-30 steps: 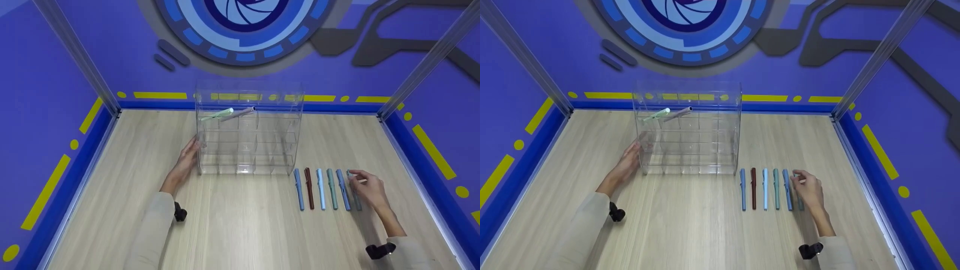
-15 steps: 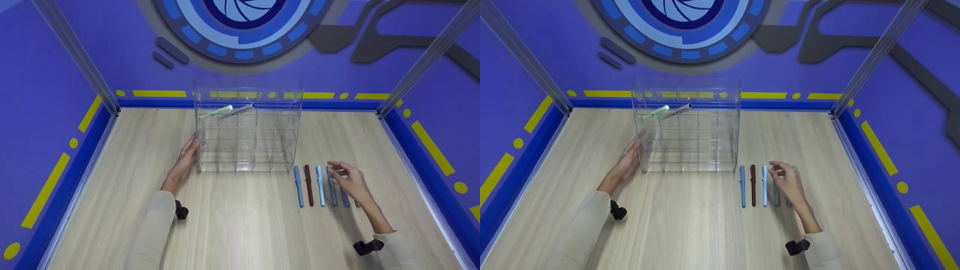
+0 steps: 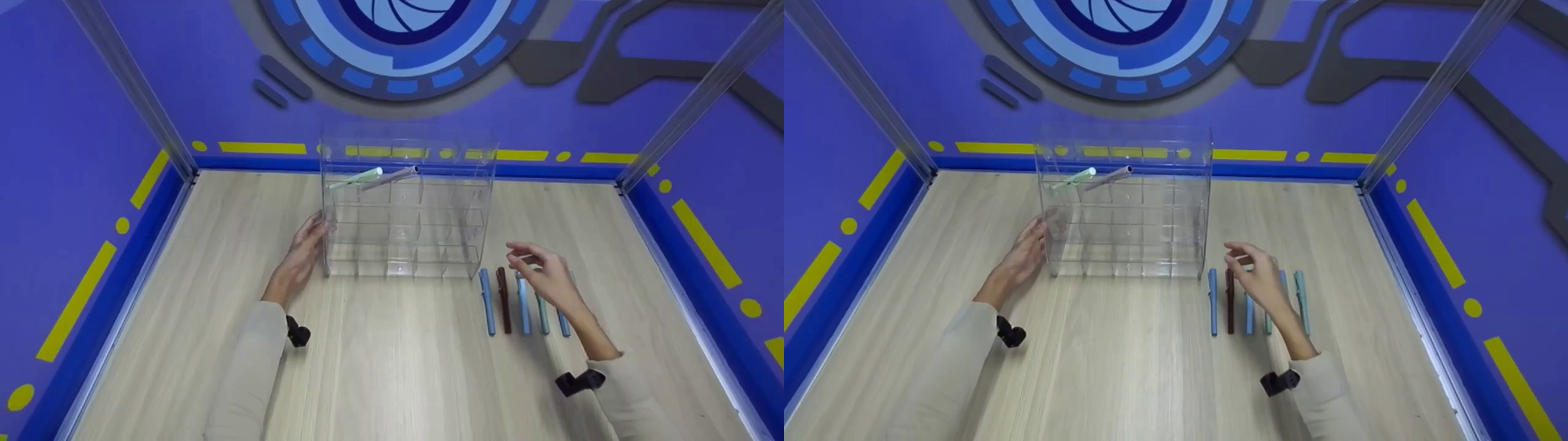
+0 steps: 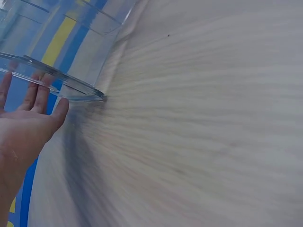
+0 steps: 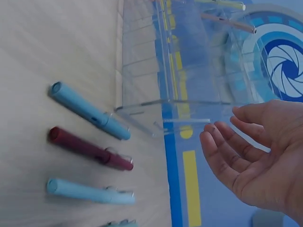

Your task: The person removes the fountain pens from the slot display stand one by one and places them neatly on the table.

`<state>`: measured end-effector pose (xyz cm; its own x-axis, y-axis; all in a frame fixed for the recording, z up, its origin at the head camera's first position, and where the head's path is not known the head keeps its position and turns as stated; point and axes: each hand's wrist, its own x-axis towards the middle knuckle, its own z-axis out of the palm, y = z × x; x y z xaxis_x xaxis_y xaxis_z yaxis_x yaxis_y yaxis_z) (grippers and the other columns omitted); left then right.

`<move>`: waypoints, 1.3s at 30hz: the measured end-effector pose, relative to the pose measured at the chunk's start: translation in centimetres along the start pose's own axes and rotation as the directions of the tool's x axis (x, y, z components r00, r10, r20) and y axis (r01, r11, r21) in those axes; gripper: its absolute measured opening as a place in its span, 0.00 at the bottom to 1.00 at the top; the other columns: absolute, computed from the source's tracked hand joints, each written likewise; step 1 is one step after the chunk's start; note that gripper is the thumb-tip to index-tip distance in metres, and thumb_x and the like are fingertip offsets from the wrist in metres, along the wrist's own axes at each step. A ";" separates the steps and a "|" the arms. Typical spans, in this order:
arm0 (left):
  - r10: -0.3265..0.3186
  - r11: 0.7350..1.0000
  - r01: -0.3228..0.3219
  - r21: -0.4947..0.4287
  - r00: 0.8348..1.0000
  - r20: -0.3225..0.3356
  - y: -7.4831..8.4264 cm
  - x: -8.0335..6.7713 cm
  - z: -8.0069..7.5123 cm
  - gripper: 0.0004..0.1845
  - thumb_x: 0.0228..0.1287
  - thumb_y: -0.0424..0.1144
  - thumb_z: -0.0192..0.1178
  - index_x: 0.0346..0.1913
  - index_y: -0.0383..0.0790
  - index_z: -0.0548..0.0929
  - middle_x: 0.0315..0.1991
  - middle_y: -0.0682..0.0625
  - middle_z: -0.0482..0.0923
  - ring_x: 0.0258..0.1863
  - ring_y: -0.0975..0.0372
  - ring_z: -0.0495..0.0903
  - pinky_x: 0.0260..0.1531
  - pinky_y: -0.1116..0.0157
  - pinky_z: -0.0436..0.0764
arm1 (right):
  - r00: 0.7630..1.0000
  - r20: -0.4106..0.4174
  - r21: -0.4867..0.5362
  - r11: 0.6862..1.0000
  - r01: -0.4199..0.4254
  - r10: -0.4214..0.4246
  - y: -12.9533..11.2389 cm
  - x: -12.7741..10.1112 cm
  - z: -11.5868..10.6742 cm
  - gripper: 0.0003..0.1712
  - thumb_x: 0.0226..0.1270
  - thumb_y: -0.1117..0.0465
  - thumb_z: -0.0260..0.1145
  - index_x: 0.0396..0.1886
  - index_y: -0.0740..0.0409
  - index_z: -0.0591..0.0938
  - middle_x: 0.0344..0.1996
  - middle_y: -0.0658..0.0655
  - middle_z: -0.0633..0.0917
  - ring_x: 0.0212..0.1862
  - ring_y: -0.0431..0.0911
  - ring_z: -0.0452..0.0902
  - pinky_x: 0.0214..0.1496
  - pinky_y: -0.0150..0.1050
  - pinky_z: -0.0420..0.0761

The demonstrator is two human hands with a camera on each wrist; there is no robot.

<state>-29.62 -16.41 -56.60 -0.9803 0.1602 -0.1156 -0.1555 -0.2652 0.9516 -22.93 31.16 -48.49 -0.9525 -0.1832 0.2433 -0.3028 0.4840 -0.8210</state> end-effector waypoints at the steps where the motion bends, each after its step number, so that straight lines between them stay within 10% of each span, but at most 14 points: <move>1: -0.004 1.000 0.004 0.004 1.000 -0.008 0.2 0.1 0.0 0.34 0.82 0.42 0.48 0.82 0.40 0.49 0.79 0.35 0.57 0.82 0.48 0.49 0.82 0.46 0.40 | 1.000 -0.003 0.019 1.000 0.005 -0.005 -0.2 0.4 0.4 0.16 0.72 0.70 0.66 0.57 0.68 0.84 0.45 0.69 0.87 0.38 0.33 0.84 0.36 0.23 0.85; 13: 0.002 0.992 -0.010 0.125 0.998 0.064 0.8 0.0 -0.5 0.34 0.83 0.43 0.47 0.83 0.42 0.48 0.79 0.35 0.58 0.81 0.49 0.55 0.82 0.43 0.42 | 0.988 0.130 0.173 0.979 -0.107 0.085 -2.8 4.1 4.1 0.21 0.77 0.62 0.63 0.63 0.69 0.79 0.51 0.72 0.83 0.43 0.37 0.85 0.44 0.34 0.89; 28: -0.008 0.989 0.001 0.147 0.999 0.043 0.4 -0.3 -1.0 0.35 0.83 0.44 0.47 0.83 0.43 0.44 0.78 0.36 0.59 0.82 0.48 0.52 0.81 0.44 0.48 | 0.996 0.067 0.294 0.953 -0.069 0.051 -7.7 8.5 5.5 0.21 0.77 0.64 0.62 0.65 0.66 0.78 0.58 0.69 0.83 0.48 0.35 0.84 0.50 0.28 0.86; 34: -0.017 0.990 0.015 0.138 1.000 0.015 0.4 -0.4 -1.0 0.35 0.83 0.44 0.48 0.83 0.43 0.46 0.79 0.37 0.58 0.81 0.48 0.54 0.81 0.47 0.52 | 0.993 0.047 0.384 0.916 -0.115 0.105 -8.6 9.7 7.2 0.21 0.76 0.63 0.63 0.64 0.66 0.79 0.51 0.52 0.88 0.49 0.42 0.86 0.51 0.33 0.87; 39: -0.007 0.991 0.003 0.136 0.999 0.031 0.2 -0.5 -0.5 0.36 0.83 0.44 0.47 0.83 0.43 0.45 0.80 0.38 0.57 0.82 0.48 0.53 0.82 0.47 0.51 | 0.995 0.037 0.473 0.875 -0.104 0.098 -9.3 10.4 8.4 0.21 0.77 0.66 0.62 0.65 0.67 0.78 0.55 0.59 0.85 0.55 0.49 0.86 0.55 0.38 0.87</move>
<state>-29.27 -17.06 -56.49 -0.9749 0.1917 -0.1134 -0.1403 -0.1328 0.9812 -29.71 17.59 -42.61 -0.9757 -0.1664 0.1427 -0.1509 0.0378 -0.9878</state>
